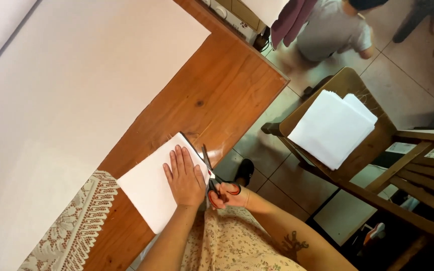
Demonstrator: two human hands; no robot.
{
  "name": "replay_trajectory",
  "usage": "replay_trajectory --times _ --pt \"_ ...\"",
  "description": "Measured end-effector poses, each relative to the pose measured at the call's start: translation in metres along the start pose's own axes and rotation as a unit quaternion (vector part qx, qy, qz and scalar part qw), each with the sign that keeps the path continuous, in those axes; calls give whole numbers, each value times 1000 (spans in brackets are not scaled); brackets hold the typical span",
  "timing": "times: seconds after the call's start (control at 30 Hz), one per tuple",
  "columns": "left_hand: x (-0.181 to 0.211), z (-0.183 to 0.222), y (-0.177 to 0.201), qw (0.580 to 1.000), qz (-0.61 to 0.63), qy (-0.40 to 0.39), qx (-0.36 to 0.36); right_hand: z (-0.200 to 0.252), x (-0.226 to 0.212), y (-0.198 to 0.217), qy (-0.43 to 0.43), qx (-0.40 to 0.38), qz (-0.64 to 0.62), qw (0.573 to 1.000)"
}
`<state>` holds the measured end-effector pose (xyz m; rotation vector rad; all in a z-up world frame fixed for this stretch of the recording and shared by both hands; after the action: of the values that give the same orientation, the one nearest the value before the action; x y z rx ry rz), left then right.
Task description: Cutting out printed graphic designs from a large roll of fabric or transfer paper using scissors on a work table.
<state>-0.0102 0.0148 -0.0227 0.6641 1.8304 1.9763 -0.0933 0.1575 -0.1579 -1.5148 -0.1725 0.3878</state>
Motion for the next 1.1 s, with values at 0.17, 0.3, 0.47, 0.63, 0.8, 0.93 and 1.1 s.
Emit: replay_trajectory --times 0.17,0.3,0.47,0.63,0.8,0.93,1.1 --pt "5 7 6 1000 -2 -14 -7 11 -5 -30 71 41 48 995" --pt "7 10 8 999 -1 -28 -31 9 4 -12 29 17 37 999" --pt "6 12 6 999 17 -44 -11 -3 -5 -17 5 13 5 1000" --pt "9 14 14 998 3 -56 11 6 -9 -31 59 62 4 996" --pt "10 18 14 995 18 -89 32 9 9 -6 48 27 19 998" --pt "9 19 15 994 23 -102 36 -6 -18 -46 8 28 -17 999" --pt "9 19 13 993 23 -110 42 2 18 31 14 89 -30 995"
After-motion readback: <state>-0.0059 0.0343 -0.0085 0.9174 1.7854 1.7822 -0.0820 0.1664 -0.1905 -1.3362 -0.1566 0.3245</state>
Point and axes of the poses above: each hand's wrist, its own z-axis away from the middle knuckle, its own y-axis out of the back of the hand, x = y × z, the point moved 2 cm from there along -z, towards the middle knuckle, and after that the axes turned 9 degrees about -z, right-handed, at the moved point
